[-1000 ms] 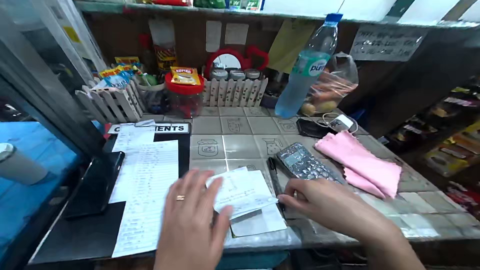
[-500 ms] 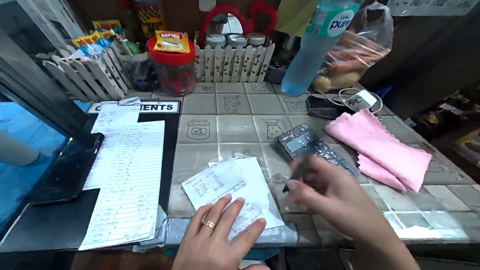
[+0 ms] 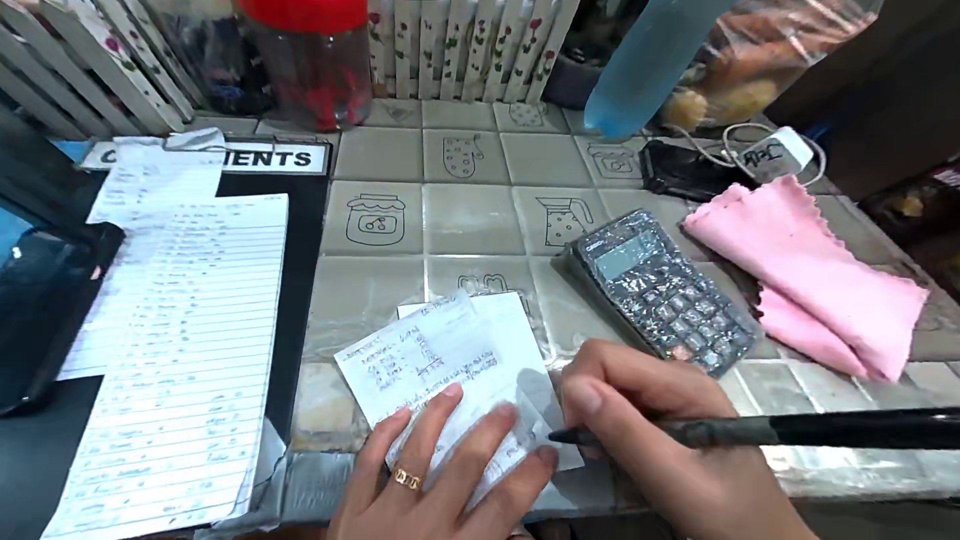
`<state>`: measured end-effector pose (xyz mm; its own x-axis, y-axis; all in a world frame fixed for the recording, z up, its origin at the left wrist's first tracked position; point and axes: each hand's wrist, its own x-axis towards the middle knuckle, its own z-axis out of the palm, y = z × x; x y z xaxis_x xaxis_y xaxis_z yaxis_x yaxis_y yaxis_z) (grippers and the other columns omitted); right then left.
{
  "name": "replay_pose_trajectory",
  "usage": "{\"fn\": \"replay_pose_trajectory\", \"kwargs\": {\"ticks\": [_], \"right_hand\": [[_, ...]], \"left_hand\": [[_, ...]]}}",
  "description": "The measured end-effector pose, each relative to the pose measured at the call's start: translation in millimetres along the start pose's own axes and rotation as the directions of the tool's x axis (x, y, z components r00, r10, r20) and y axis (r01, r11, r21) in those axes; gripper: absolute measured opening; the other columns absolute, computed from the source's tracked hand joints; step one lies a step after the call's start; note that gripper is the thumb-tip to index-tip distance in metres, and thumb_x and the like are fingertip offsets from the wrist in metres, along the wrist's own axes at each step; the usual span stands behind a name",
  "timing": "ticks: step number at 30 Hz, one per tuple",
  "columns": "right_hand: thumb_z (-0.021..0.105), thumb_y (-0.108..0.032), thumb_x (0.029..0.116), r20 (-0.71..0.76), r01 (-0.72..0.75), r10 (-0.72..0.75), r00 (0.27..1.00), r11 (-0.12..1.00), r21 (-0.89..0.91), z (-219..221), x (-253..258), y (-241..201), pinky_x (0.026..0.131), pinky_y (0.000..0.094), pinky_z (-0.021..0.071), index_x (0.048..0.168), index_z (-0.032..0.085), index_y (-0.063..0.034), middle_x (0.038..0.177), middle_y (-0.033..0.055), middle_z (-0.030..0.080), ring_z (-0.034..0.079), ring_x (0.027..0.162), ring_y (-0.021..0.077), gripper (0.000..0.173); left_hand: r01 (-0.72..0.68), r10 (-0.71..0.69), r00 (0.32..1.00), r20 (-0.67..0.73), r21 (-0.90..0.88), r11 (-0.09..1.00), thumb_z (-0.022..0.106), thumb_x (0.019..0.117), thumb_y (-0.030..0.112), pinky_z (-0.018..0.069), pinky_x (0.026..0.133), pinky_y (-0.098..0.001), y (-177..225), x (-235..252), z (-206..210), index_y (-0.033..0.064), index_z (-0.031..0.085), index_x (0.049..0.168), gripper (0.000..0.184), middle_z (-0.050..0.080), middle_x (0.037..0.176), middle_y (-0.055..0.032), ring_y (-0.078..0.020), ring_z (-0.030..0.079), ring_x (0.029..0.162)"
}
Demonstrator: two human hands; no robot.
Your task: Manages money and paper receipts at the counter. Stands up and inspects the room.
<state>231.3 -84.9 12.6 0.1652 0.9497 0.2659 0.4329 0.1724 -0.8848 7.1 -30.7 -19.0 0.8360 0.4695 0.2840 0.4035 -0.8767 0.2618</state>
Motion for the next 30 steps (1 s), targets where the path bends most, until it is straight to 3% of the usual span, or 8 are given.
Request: {"fn": "replay_pose_trajectory", "kwargs": {"ticks": [2,4,8,14,30], "right_hand": [[0.065,-0.027,0.0968,-0.056,-0.017,0.015,0.998,0.999,-0.038,3.6,-0.1,-0.5,0.044,0.0104,0.0391,0.074,0.059,-0.0177,0.061,-0.0104,0.053,0.05,0.052,-0.005,0.025],[0.069,-0.022,0.0919,-0.071,-0.015,0.01,0.997,0.997,-0.071,4.3,-1.3,0.2,0.045,0.0098,0.0385,0.071,0.059,-0.0162,0.059,-0.0101,0.054,0.05,0.052,-0.0059,0.024],[0.068,-0.02,0.0935,-0.06,-0.004,0.001,0.998,0.998,-0.066,4.8,-1.7,0.8,0.048,0.0087,0.042,0.074,0.061,-0.0141,0.063,-0.0095,0.056,0.053,0.057,-0.0064,0.021],[0.068,-0.02,0.0951,-0.029,0.017,-0.018,0.999,0.999,-0.05,3.7,-1.3,0.7,0.052,0.0109,0.0465,0.076,0.062,-0.0119,0.065,-0.0083,0.059,0.056,0.059,-0.0043,0.022],[0.068,-0.021,0.0938,-0.021,0.011,-0.014,1.0,0.992,-0.124,3.7,0.4,-2.7,0.052,0.0094,0.0422,0.073,0.06,-0.0132,0.064,-0.0096,0.058,0.053,0.059,-0.006,0.023]], "left_hand": [[0.004,-0.004,1.0,0.017,0.001,1.0,0.048,0.1022,0.056,0.0281,0.116,-0.0506,0.8,0.8,-1.9,0.0465,0.055,0.143,0.043,0.052,0.154,0.0103,-0.0242,0.039,0.149],[0.01,-0.009,0.999,0.031,-0.009,1.0,0.05,0.1018,0.056,0.0279,0.116,-0.0504,1.4,1.1,-3.4,0.0457,0.057,0.142,0.042,0.053,0.153,0.01,-0.0242,0.04,0.148],[0.019,-0.017,0.998,0.054,-0.048,0.999,0.053,0.101,0.053,0.0304,0.114,-0.0514,1.7,2.2,-7.5,0.0447,0.057,0.142,0.042,0.054,0.152,0.0067,-0.0267,0.042,0.146],[0.024,-0.022,0.998,0.067,-0.034,0.999,0.055,0.1003,0.05,0.0272,0.115,-0.0512,2.0,2.2,-10.4,0.0433,0.057,0.143,0.043,0.055,0.152,0.0073,-0.0262,0.042,0.147],[0.03,-0.028,0.997,0.073,-0.023,0.999,0.058,0.0986,0.051,0.028,0.113,-0.0518,2.6,1.6,-10.7,0.0441,0.058,0.143,0.045,0.053,0.154,0.0097,-0.0268,0.039,0.148]]}}
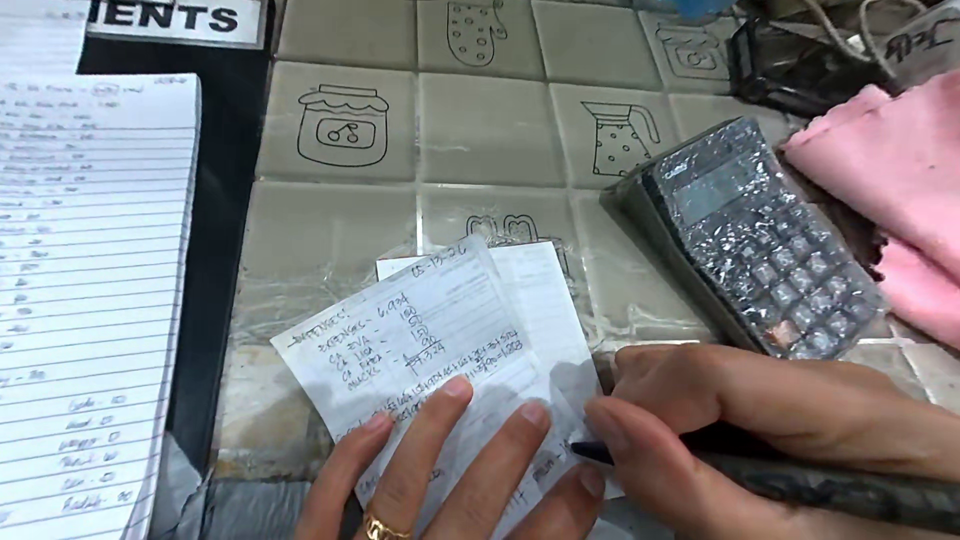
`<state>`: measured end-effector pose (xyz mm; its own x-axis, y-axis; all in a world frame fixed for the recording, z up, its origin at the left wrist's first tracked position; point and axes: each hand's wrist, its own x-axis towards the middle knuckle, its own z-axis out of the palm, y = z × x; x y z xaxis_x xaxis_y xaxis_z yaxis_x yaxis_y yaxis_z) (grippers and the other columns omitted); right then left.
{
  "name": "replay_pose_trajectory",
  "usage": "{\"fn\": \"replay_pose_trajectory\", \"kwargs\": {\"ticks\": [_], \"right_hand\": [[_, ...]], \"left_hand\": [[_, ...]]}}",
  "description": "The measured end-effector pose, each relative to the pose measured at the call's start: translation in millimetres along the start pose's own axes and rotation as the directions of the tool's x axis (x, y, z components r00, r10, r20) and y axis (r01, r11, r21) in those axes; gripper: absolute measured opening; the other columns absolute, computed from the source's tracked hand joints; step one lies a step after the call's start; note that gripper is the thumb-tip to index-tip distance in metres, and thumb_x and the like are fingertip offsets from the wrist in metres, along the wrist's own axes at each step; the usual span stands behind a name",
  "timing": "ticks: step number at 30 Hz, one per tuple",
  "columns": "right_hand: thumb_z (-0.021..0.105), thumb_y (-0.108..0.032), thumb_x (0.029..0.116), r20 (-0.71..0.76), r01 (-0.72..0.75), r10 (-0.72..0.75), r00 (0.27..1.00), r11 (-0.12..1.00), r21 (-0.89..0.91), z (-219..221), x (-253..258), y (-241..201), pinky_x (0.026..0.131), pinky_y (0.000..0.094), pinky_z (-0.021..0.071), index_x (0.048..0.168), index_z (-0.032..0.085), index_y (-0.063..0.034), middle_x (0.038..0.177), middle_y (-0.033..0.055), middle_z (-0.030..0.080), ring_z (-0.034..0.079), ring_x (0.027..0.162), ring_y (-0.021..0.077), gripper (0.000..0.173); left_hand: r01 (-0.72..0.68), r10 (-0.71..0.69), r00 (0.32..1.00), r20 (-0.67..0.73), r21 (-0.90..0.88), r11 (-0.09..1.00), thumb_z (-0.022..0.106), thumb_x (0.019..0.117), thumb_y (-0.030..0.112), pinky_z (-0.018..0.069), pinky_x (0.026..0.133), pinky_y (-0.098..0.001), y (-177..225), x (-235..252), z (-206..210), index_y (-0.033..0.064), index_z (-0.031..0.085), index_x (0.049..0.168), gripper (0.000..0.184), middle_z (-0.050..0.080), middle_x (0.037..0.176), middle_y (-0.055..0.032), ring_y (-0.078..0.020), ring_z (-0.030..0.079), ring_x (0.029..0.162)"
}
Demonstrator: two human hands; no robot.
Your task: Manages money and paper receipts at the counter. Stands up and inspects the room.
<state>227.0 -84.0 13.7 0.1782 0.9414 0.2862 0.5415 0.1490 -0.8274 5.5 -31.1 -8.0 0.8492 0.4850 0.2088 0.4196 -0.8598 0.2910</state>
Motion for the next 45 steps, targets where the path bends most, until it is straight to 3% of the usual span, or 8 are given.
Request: {"fn": "replay_pose_trajectory", "kwargs": {"ticks": [45], "right_hand": [[0.068,-0.021,0.0927,0.041,0.014,-0.013,0.999,0.999,-0.03,-8.2,5.9,3.0,0.05,0.0088,0.0386,0.073,0.056,-0.0166,0.063,-0.0122,0.052,0.049,0.057,-0.0069,0.023]], "left_hand": [[0.007,-0.007,1.0,0.01,-0.006,1.0,0.058,0.099,0.05,0.0264,0.114,-0.0514,0.6,0.9,-1.4,0.0445,0.059,0.142,0.043,0.052,0.154,0.0102,-0.0262,0.036,0.149]]}}
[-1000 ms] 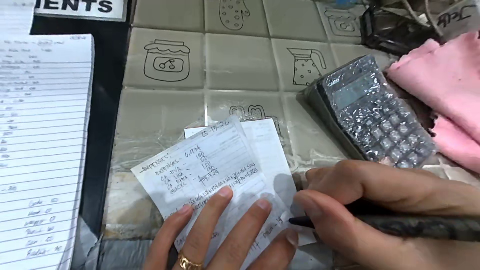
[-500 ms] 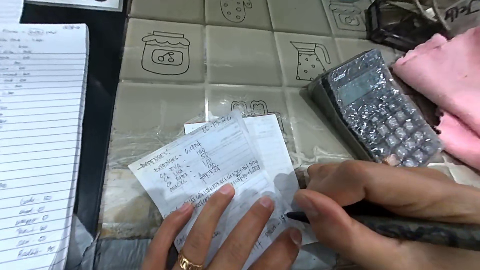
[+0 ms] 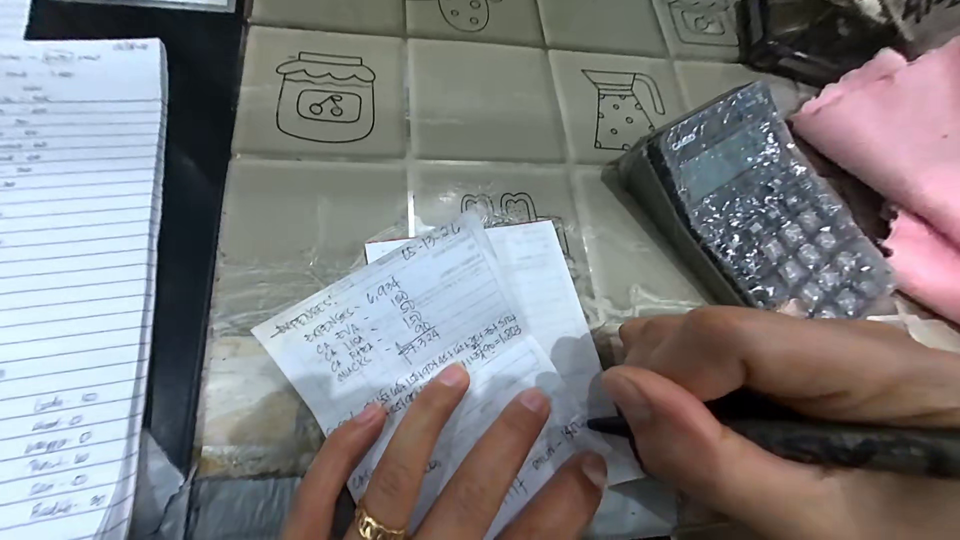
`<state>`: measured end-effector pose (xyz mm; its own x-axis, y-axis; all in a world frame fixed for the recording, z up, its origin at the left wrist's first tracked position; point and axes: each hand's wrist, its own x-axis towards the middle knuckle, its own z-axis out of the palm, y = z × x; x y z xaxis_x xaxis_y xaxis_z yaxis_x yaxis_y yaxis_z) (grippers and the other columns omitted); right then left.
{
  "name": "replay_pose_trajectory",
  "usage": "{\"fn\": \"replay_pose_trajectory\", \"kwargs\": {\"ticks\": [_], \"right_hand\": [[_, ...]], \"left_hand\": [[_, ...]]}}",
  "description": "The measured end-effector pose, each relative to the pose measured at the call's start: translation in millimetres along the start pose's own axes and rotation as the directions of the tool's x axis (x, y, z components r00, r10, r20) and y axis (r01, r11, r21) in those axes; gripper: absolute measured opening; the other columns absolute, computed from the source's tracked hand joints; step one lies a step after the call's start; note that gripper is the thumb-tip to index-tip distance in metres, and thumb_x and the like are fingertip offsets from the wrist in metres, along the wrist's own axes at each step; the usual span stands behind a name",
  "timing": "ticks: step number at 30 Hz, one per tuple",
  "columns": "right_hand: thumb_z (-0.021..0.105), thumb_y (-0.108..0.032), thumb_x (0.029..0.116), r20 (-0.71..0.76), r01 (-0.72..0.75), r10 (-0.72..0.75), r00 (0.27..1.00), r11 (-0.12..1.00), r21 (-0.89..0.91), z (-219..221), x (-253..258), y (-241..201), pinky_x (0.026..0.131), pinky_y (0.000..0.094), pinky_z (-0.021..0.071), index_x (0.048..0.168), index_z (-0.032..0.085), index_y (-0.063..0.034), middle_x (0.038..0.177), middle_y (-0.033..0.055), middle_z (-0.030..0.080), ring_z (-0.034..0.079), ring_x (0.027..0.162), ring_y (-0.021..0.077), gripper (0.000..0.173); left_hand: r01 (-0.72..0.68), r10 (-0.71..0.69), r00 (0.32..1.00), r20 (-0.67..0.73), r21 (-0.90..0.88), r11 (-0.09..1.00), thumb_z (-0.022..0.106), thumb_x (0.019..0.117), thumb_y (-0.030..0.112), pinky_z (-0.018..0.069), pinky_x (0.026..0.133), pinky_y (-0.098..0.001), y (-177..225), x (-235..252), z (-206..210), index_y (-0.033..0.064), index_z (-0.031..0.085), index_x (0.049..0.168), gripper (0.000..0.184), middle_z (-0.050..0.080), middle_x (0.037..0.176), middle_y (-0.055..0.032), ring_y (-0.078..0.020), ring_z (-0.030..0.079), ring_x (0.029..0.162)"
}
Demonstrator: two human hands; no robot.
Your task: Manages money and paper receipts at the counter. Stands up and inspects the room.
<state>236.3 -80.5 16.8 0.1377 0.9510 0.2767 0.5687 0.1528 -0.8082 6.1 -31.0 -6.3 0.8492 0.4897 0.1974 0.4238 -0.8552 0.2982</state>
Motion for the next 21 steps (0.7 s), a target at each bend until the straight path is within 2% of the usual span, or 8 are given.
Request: {"fn": "replay_pose_trajectory", "kwargs": {"ticks": [4,8,16,21], "right_hand": [[0.068,-0.02,0.0932,0.003,0.005,-0.005,1.0,0.999,0.05,-0.9,0.4,0.3,0.05,0.0093,0.0409,0.074,0.059,-0.0159,0.064,-0.0121,0.054,0.051,0.058,-0.0061,0.021],[0.069,-0.023,0.0927,-0.044,-0.07,0.075,0.996,0.991,0.111,-2.9,-0.7,-1.1,0.047,0.0096,0.0443,0.077,0.061,-0.0195,0.064,-0.014,0.058,0.054,0.056,-0.0059,0.018],[0.068,-0.024,0.0946,-0.08,-0.066,0.077,0.994,0.99,0.125,-2.7,-1.2,-2.2,0.047,0.01,0.0441,0.078,0.062,-0.0199,0.065,-0.0137,0.057,0.053,0.056,-0.0051,0.018],[0.07,-0.019,0.0894,-0.039,-0.029,0.032,0.999,0.996,0.086,0.1,-1.8,-1.8,0.046,0.0095,0.0415,0.072,0.059,-0.0175,0.062,-0.0125,0.054,0.051,0.054,-0.0057,0.021]], "left_hand": [[0.0,0.0,1.0,0.001,0.003,1.0,0.058,0.0992,0.05,0.0265,0.114,-0.0521,0.4,-0.2,0.3,0.0449,0.059,0.142,0.043,0.052,0.154,0.0105,-0.0267,0.037,0.149],[-0.002,0.002,1.0,0.001,0.008,1.0,0.059,0.0986,0.05,0.0266,0.113,-0.0522,0.1,-0.2,0.1,0.045,0.059,0.142,0.043,0.053,0.153,0.0098,-0.0265,0.038,0.148],[-0.017,0.018,1.0,-0.013,0.025,1.0,0.056,0.1002,0.049,0.028,0.112,-0.0519,-1.1,-0.8,2.3,0.0461,0.057,0.143,0.043,0.052,0.154,0.0093,-0.0271,0.036,0.149],[-0.027,0.028,1.0,-0.015,0.023,0.999,0.055,0.101,0.047,0.0274,0.114,-0.0532,-2.0,-1.6,3.8,0.0466,0.056,0.144,0.043,0.049,0.157,0.0097,-0.0277,0.032,0.152]]}}
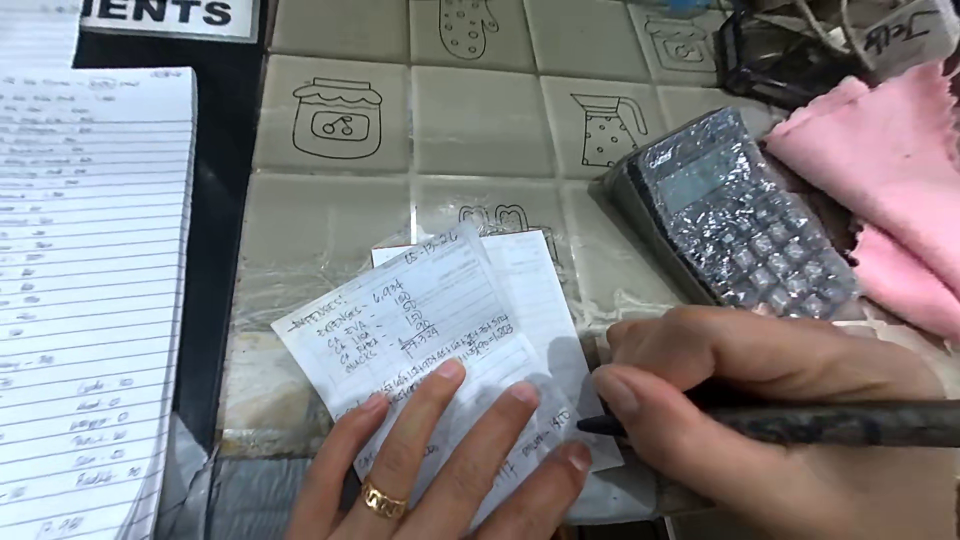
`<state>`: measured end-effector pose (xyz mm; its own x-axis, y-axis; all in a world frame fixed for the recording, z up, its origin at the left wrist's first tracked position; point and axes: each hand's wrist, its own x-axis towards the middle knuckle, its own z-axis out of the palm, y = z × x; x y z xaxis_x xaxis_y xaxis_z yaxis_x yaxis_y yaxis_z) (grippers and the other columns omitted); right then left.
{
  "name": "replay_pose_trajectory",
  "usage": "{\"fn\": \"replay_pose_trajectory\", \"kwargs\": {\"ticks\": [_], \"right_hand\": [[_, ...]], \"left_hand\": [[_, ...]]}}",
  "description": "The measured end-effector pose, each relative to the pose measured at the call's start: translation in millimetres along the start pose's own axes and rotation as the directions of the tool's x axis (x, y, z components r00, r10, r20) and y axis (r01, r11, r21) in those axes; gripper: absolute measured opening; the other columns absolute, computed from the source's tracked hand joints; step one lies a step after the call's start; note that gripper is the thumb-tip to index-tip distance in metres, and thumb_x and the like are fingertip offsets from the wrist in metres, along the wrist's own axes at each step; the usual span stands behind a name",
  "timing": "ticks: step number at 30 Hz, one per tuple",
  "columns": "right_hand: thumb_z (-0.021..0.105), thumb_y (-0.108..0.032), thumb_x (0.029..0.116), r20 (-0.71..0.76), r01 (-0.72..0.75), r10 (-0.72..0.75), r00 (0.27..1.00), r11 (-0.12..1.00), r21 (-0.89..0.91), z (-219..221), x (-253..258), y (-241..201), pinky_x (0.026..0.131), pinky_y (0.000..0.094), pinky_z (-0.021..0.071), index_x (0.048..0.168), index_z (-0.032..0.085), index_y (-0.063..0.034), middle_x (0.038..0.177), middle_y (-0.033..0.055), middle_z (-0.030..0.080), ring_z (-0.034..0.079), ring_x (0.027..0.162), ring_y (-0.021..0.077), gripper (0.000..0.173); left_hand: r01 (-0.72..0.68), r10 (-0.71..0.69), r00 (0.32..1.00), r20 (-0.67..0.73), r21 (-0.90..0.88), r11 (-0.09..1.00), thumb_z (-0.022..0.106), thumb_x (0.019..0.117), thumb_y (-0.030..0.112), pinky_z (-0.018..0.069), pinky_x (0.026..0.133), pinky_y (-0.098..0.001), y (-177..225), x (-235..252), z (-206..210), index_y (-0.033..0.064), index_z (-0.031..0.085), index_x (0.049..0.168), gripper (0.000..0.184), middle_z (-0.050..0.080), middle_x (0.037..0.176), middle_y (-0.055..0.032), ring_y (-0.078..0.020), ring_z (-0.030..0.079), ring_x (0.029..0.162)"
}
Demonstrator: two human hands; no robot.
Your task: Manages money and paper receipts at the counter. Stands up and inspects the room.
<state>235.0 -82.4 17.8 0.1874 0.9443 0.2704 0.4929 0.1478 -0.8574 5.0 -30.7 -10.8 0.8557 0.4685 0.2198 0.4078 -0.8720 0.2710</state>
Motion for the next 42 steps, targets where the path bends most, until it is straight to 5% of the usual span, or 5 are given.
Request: {"fn": "replay_pose_trajectory", "kwargs": {"ticks": [15,27,36,40,42], "right_hand": [[0.069,-0.021,0.0901,0.046,0.069,-0.066,0.997,0.994,-0.082,1,2,3,0.049,0.0091,0.041,0.072,0.06,-0.0163,0.063,-0.0124,0.054,0.051,0.057,-0.0062,0.021],[0.069,-0.021,0.0898,-0.009,-0.019,0.019,1.0,0.999,-0.036,1,1,-1,0.046,0.0097,0.0426,0.073,0.06,-0.0187,0.062,-0.0133,0.055,0.052,0.054,-0.0057,0.019],[0.077,-0.028,0.0919,-0.149,0.065,-0.034,0.988,0.975,0.211,-7,6,4,0.061,0.0149,0.055,0.106,0.066,-0.0151,0.092,-0.007,0.066,0.063,0.073,0.0023,0.022],[0.059,-0.049,0.1005,-0.264,0.113,-0.031,0.964,0.947,0.302,-20,-1,9,0.051,0.0168,0.048,0.086,0.065,-0.0242,0.072,-0.0119,0.058,0.055,0.058,0.0018,0.029],[0.05,-0.051,0.1048,-0.236,0.056,-0.016,0.972,0.985,0.164,-29,-10,5,0.047,0.0176,0.0404,0.071,0.057,-0.0255,0.061,-0.0131,0.049,0.047,0.05,0.0003,0.042]], "left_hand": [[0.001,0.0,1.0,0.005,-0.012,1.0,0.055,0.1014,0.047,0.0273,0.114,-0.0545,0,0,-1,0.0458,0.055,0.144,0.043,0.048,0.157,0.009,-0.0274,0.032,0.152],[0.006,-0.006,1.0,0.009,-0.017,1.0,0.055,0.1016,0.048,0.0267,0.115,-0.054,0,0,-1,0.0461,0.055,0.145,0.043,0.048,0.157,0.0097,-0.027,0.031,0.152],[-0.002,0.002,1.0,-0.025,0.017,1.0,0.056,0.1011,0.046,0.0278,0.116,-0.0535,0,-2,3,0.0467,0.054,0.145,0.044,0.049,0.156,0.0106,-0.0251,0.034,0.152],[-0.018,0.019,0.997,-0.076,0.013,1.0,0.052,0.1029,0.045,0.0281,0.117,-0.0542,-2,-2,7,0.0463,0.054,0.145,0.042,0.049,0.156,0.0095,-0.0249,0.032,0.153],[-0.031,0.031,0.993,-0.113,0.002,1.0,0.048,0.1045,0.046,0.0283,0.118,-0.0536,-4,-2,9,0.0404,0.052,0.147,0.043,0.048,0.158,0.0089,-0.0233,0.031,0.153]]}}
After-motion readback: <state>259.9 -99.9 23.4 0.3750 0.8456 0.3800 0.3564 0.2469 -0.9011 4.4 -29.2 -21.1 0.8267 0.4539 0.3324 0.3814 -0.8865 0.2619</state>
